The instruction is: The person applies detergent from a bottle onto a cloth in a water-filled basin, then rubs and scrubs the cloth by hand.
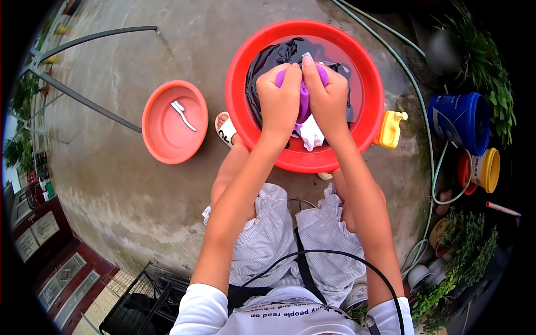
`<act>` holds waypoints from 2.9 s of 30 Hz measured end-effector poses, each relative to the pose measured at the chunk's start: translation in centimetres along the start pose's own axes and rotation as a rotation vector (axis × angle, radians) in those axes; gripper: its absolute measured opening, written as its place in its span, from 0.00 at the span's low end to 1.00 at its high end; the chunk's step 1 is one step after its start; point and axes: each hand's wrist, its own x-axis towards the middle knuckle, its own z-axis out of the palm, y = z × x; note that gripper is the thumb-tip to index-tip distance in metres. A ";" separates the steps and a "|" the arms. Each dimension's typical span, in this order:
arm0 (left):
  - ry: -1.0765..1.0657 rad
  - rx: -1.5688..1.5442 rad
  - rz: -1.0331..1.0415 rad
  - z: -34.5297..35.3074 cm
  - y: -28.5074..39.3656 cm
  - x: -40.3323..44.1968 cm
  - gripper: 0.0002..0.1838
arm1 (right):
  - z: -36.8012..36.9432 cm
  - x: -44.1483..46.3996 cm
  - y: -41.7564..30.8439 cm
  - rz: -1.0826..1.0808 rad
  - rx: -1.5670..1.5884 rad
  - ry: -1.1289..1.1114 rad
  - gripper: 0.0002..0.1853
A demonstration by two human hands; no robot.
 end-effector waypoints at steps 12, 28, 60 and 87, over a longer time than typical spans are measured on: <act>0.102 -0.114 -0.291 -1.6 0.8 1.6 0.15 | 1.2 -2.7 -1.1 -0.303 -0.287 -0.157 0.19; -0.089 -0.037 -0.087 -0.1 0.8 -0.3 0.13 | -0.7 0.4 0.5 0.059 -0.050 -0.045 0.22; -0.171 0.169 0.034 0.7 0.0 -1.9 0.13 | -1.4 1.5 2.4 0.139 -0.038 0.038 0.23; 0.041 -0.130 -0.229 -1.1 0.8 1.4 0.14 | 0.6 -2.4 -1.5 -0.117 -0.237 -0.098 0.19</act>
